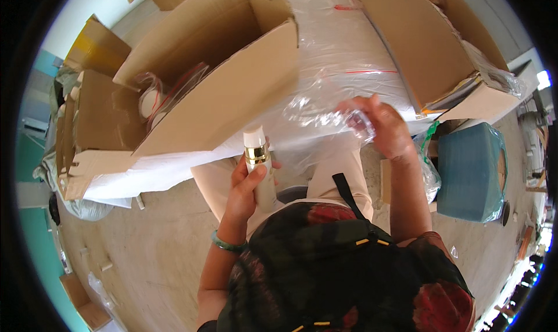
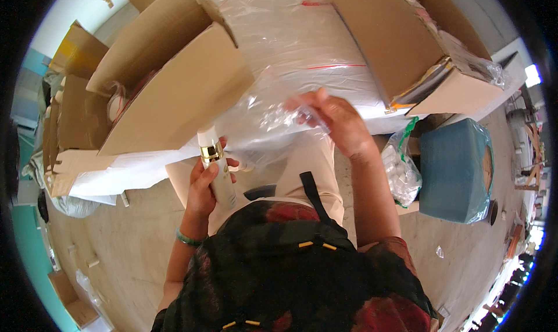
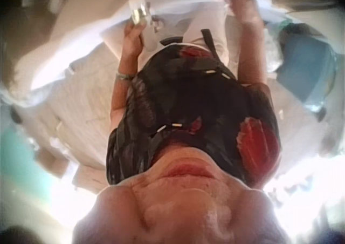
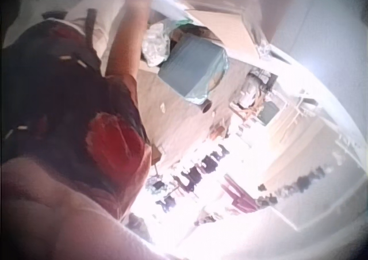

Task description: The person picks up white bottles from a large box, places each bottle into a clear plastic bag, seals the bag, and then places the bagged bottles into a smaller cardboard box.

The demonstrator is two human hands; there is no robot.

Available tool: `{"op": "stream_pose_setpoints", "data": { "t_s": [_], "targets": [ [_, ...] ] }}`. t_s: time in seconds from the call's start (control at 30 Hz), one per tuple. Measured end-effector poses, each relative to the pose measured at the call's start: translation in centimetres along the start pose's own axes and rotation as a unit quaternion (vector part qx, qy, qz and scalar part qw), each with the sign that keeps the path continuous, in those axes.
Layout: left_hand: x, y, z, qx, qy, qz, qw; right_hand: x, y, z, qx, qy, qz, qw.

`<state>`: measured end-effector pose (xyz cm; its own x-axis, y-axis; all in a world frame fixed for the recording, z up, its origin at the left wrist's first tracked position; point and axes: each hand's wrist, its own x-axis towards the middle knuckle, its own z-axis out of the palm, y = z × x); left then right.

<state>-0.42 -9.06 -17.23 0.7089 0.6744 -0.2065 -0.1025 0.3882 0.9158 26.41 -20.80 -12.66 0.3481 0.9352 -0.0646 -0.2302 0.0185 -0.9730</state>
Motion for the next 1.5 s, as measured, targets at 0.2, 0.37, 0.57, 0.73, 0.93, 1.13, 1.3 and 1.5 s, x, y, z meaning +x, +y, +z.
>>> {"op": "stream_pose_setpoints", "data": {
  "t_s": [0.2,0.37,0.57,0.73,0.93,1.13,1.3,1.5],
  "targets": [
    [-1.3,1.2,-0.3,-0.074,-0.063,0.023,0.995,-1.2,-1.1,0.4,0.005,0.061,-0.039,0.997],
    [-2.1,4.0,0.5,-0.041,-0.120,0.133,0.983,-2.3,-1.0,2.3,-0.070,-0.106,-0.075,0.989],
    [-2.7,7.3,1.4,-0.154,-0.186,0.248,0.938,-1.8,-0.8,3.8,-0.108,-0.172,-0.084,0.976],
    [-2.6,9.2,2.4,-0.142,-0.246,0.317,0.905,-1.2,-0.1,5.4,-0.155,-0.179,-0.044,0.971],
    [-0.6,9.3,4.1,-0.077,-0.153,0.315,0.933,-1.4,-0.3,8.1,-0.276,-0.167,-0.144,0.936],
    [1.0,8.5,4.0,-0.055,-0.142,0.289,0.945,-1.6,-1.1,7.1,-0.342,-0.143,-0.148,0.917],
    [1.6,8.2,3.5,-0.025,-0.145,0.247,0.958,-1.8,-1.3,6.3,-0.335,-0.090,-0.142,0.927],
    [2.5,8.0,3.7,-0.040,-0.170,0.198,0.965,-2.1,-1.2,6.6,-0.311,-0.027,-0.091,0.946]
  ]
}}
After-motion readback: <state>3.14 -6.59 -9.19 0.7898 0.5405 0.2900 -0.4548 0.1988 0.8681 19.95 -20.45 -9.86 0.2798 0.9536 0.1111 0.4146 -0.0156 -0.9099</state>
